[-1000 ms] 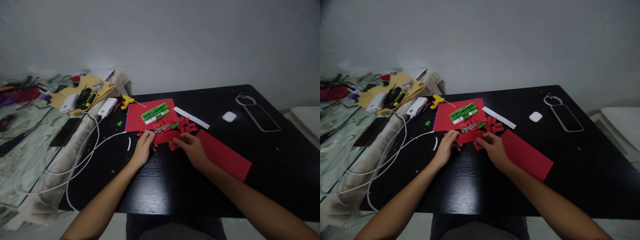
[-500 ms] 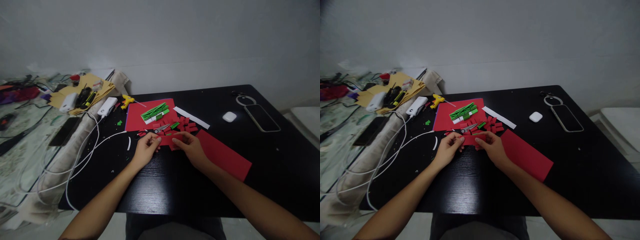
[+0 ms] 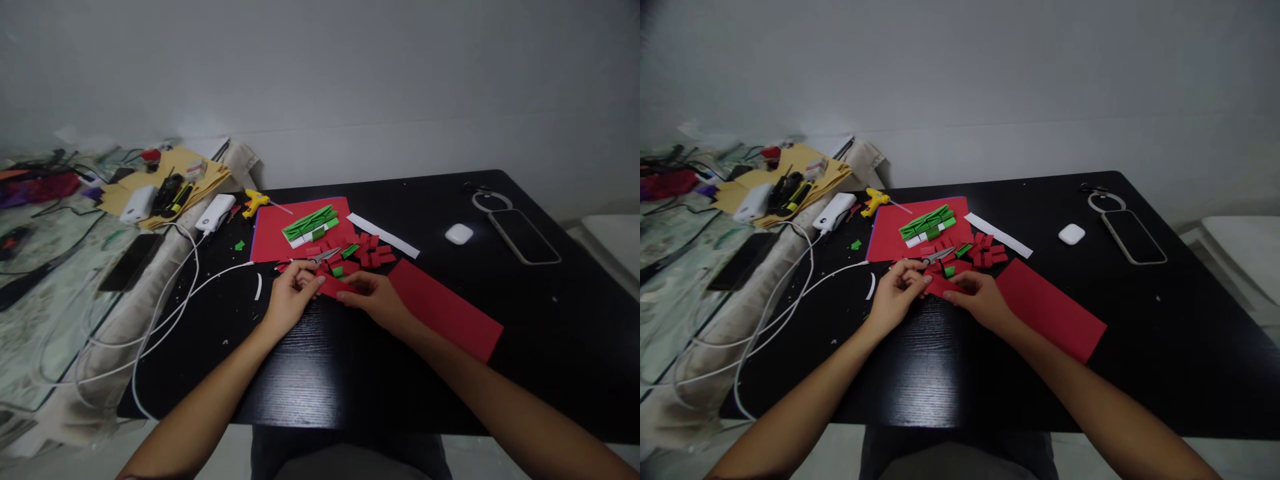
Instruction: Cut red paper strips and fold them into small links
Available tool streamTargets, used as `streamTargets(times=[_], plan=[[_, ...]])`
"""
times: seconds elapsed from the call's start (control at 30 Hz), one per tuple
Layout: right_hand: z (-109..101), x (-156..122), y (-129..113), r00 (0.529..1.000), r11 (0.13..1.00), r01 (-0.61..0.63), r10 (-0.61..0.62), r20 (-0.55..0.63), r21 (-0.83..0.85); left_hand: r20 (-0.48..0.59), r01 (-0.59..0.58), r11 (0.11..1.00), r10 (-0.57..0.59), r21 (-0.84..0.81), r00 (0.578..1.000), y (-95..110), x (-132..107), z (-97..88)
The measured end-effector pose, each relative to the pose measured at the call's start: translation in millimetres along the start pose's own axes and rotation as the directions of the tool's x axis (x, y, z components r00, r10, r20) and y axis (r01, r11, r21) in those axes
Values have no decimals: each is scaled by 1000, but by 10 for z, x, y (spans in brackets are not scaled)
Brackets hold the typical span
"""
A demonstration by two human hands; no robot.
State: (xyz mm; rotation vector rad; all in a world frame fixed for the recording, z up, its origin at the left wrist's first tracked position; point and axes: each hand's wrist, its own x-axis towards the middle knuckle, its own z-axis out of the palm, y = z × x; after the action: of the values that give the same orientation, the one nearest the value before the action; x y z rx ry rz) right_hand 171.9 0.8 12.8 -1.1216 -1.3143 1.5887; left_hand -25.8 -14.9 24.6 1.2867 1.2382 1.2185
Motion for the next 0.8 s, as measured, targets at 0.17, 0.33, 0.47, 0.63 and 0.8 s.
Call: streamTargets(times=[0.17,0.33,0.47,0.63,0.8], plan=[[76,-71,32,991,992,109,-104,88,-57,3,-25,997,25,71,1000,-18,-29,16],[118,-133,50,963,960,247,-258,-77,-132,-3,-1,997,1,79,1000,-26,-76,56],[140,-156,18,956,953,259,-276,-103,-155,5,-60,991,60,122,998,-47,-90,74],[169,-182,-31,950,950,254,-280,-140,-180,-4,-157,977,159,145,987,-81,-90,84],[172,-192,-53,947,947,254,-284,-148,-197,-33,-173,973,180,151,983,-76,-106,100]])
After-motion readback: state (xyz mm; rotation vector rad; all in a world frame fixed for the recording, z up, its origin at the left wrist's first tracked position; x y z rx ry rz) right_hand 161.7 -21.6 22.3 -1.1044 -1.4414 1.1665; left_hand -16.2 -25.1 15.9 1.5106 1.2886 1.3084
